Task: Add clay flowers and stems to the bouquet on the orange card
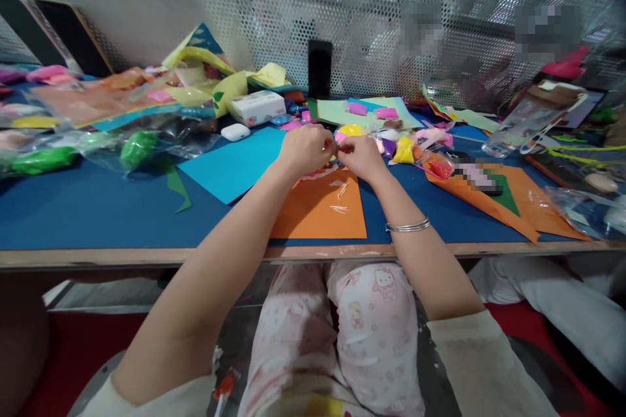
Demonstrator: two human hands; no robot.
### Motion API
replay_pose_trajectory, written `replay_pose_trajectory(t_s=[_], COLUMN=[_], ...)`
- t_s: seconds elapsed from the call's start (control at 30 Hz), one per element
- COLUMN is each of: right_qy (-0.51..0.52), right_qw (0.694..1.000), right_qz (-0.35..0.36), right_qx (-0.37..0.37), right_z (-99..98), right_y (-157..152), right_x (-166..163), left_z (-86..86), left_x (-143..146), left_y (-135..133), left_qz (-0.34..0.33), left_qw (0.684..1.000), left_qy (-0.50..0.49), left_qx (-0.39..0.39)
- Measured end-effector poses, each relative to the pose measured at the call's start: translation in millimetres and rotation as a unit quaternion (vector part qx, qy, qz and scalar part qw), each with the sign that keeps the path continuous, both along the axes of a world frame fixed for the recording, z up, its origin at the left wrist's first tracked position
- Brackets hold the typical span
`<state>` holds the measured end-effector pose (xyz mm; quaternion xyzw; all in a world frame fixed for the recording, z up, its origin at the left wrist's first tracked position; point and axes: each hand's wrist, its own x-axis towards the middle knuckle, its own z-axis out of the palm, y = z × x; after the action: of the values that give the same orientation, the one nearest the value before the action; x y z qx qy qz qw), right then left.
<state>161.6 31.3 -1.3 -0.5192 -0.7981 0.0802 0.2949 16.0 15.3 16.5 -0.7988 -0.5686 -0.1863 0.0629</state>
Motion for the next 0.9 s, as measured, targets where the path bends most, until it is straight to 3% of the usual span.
replay_pose_trajectory(t_s=[0.9], right_qy=[-0.091], right_qw=[0.996], right_qz=[0.001], right_qx=[-0.012], right_z=[-5.1], right_y=[3.9], right_x=[0.9], left_z=[-8.8], left_x=[-0.8], left_y=[4.2], left_qz=[0.005], left_qw=[0.995], left_qy=[0.077], left_qx=[-0.061])
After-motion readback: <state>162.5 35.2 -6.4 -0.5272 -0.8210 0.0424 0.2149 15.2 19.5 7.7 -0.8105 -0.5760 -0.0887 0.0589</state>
